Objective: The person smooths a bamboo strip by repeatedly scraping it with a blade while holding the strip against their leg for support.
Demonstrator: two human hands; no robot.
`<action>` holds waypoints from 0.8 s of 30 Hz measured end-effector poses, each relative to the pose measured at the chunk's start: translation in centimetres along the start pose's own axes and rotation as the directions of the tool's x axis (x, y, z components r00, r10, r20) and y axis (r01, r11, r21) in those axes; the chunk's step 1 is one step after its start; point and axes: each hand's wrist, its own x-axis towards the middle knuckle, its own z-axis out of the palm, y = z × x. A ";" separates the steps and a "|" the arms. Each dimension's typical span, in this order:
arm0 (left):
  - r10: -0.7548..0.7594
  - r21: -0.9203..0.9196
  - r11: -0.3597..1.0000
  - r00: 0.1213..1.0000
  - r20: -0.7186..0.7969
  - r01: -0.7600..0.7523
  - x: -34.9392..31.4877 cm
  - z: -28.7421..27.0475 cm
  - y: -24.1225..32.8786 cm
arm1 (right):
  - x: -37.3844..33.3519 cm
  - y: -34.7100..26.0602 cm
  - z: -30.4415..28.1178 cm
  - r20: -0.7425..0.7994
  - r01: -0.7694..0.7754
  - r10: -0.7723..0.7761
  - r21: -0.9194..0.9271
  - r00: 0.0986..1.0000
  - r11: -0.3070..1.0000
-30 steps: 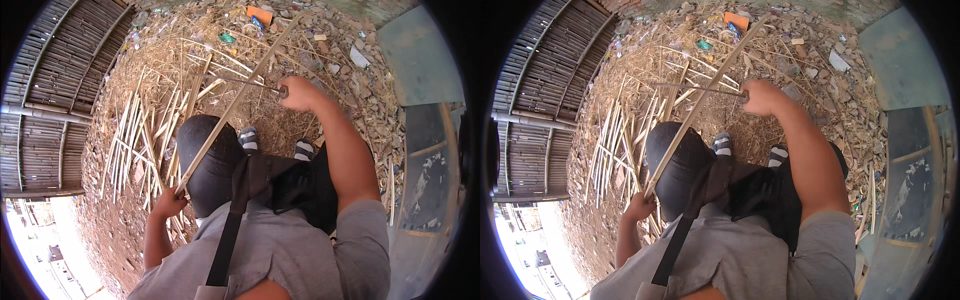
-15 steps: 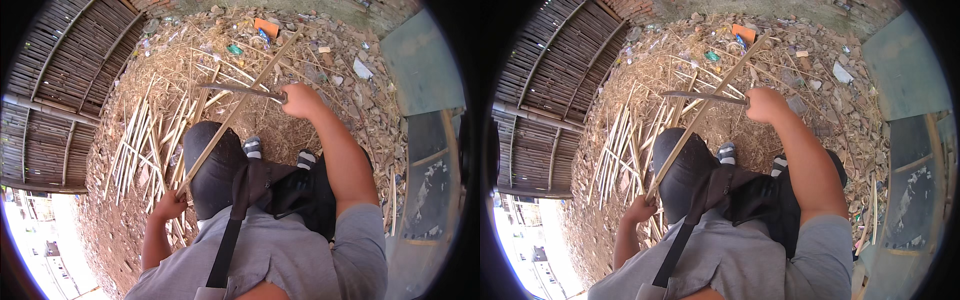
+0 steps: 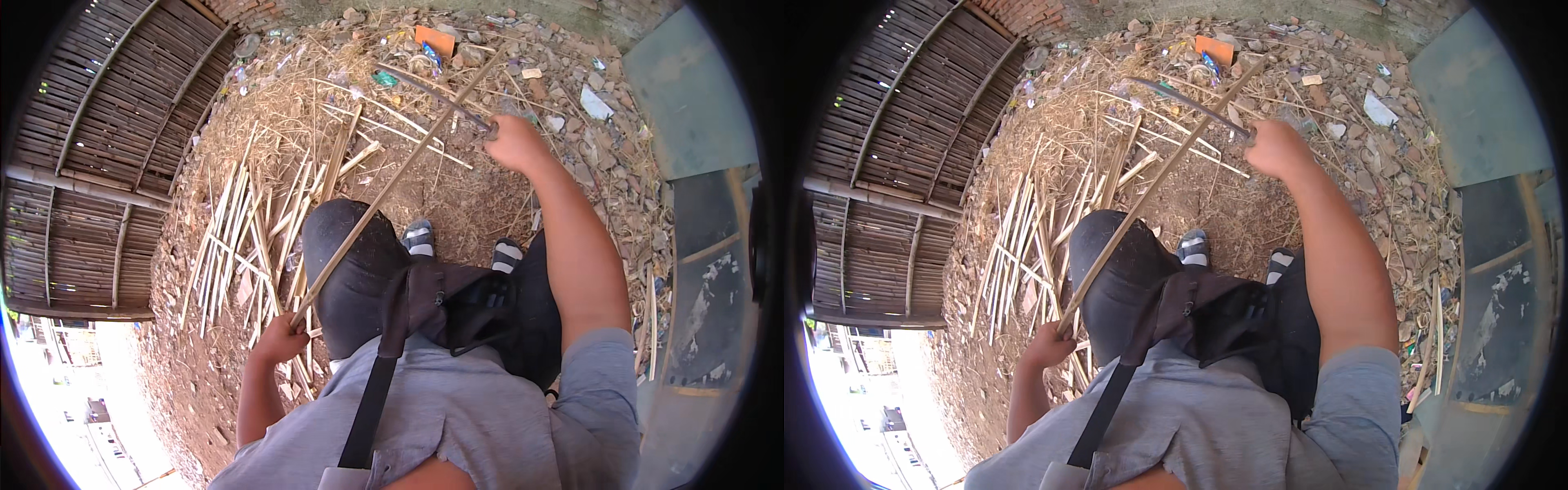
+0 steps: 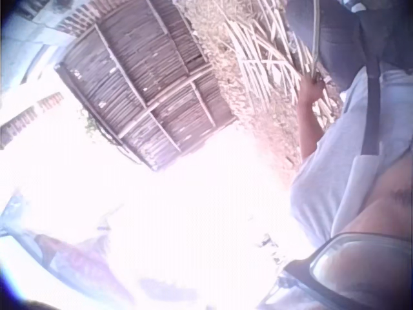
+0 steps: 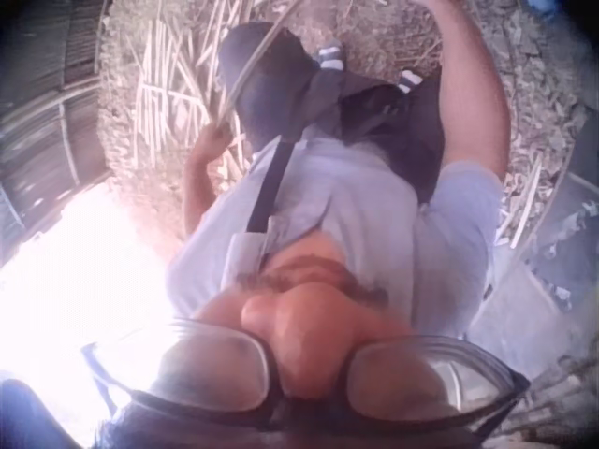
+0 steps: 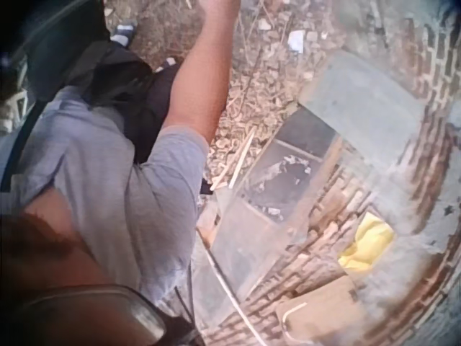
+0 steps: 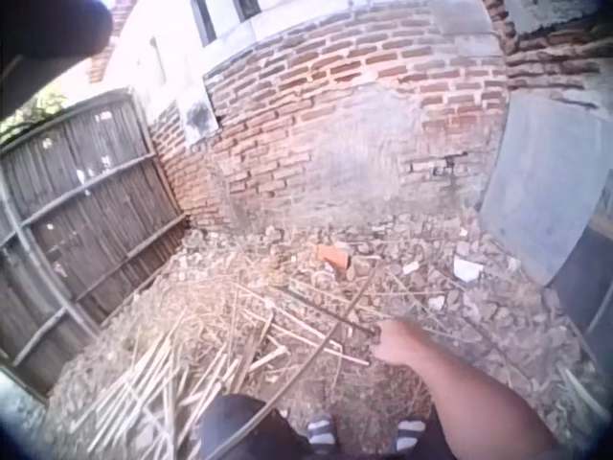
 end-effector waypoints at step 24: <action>-0.061 0.053 0.997 0.994 0.095 0.056 0.4 -0.9 1.5 | -3.8 -3.7 -1.5 0.328 0.297 -0.255 -0.084 0.910 0.951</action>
